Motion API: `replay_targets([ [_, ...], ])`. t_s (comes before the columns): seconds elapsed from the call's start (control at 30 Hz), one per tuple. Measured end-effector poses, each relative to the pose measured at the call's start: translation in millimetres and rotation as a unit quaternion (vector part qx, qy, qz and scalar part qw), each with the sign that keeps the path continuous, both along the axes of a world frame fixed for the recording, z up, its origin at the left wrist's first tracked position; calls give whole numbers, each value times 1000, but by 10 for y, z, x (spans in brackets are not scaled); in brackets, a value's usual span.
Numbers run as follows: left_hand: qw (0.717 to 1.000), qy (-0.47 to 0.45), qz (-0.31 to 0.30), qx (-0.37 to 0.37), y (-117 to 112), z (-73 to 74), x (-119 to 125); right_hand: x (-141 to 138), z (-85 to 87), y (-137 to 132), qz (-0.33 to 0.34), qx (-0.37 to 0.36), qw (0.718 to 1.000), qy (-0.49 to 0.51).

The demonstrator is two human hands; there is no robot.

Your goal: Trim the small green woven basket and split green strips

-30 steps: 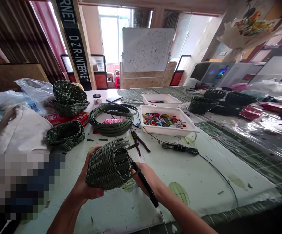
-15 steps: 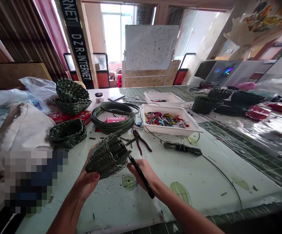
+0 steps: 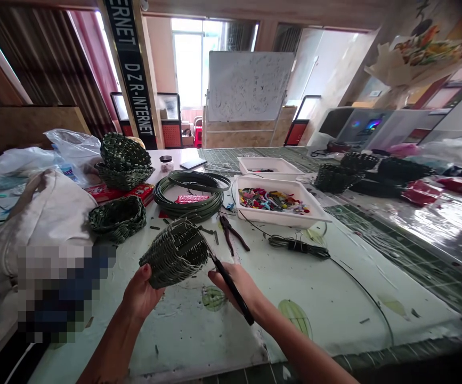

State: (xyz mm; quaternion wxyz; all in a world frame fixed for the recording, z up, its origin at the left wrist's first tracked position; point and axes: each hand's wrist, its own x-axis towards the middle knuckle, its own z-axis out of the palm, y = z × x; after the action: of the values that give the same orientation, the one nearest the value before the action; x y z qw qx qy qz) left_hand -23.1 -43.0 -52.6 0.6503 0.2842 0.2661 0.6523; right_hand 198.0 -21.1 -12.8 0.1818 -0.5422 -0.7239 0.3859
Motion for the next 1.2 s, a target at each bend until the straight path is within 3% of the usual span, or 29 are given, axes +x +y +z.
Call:
replay_targets([
  [0.2, 1000, 0, -9, 12, -31, 26, 55, 94, 167, -33, 45, -29, 999, -10],
  [0.43, 998, 51, -29, 0, -132, 242, 94, 150, 178, -16, 80, -22, 997, 2],
  [0.67, 998, 47, -46, 1, -132, 269, 102, 117, 193, -19, 86, -3, 995, -44],
  [0.83, 997, 47, -53, 5, -88, 248, 133, 103, 117, -48, 62, -2, 996, -60],
  [1.03, 998, 40, -54, 7, -56, 174, 113, 77, -60, -44, 36, -31, 999, -13],
  [1.2, 999, 25, -40, -2, -47, 143, 75, 51, -100, -29, 21, -40, 999, 19],
])
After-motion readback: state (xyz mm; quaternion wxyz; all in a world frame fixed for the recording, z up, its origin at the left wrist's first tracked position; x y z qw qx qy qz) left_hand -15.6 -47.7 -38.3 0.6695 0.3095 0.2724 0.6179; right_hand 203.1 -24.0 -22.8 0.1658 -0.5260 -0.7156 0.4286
